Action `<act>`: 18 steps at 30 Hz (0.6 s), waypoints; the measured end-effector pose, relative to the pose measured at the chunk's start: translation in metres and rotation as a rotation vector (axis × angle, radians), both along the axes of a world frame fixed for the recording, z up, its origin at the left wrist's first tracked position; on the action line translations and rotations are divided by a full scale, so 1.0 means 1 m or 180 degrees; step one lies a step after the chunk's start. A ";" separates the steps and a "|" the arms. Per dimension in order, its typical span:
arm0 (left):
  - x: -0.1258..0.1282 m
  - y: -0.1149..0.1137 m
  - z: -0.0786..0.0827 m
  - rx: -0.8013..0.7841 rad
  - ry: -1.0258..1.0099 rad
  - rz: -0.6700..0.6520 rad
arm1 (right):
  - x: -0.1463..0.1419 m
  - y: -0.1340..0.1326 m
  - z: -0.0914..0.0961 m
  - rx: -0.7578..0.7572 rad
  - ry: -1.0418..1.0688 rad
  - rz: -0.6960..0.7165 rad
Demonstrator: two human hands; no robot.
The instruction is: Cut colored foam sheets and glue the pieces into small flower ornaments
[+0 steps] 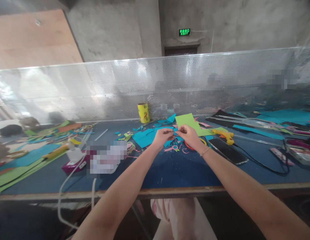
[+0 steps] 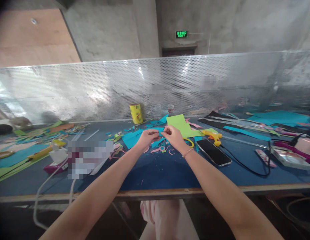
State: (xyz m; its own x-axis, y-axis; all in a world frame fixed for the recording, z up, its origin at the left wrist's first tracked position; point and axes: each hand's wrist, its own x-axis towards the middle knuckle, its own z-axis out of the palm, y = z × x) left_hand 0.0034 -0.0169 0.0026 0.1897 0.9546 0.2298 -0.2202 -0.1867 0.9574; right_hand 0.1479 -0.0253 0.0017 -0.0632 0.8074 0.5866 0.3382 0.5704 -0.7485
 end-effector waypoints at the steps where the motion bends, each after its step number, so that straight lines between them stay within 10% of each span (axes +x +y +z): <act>1: 0.000 0.000 0.000 0.0001 0.0009 0.0002 | 0.000 0.000 0.000 0.0011 -0.0003 -0.0006; 18: 0.000 -0.001 0.000 0.0032 0.0084 0.0006 | 0.001 0.000 0.001 0.0007 -0.0172 -0.0036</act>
State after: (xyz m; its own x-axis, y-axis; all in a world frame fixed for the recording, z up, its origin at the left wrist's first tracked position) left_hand 0.0039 -0.0179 0.0025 0.1939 0.9526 0.2343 -0.1945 -0.1968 0.9610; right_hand 0.1494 -0.0254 0.0025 -0.0856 0.8070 0.5843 0.3846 0.5678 -0.7278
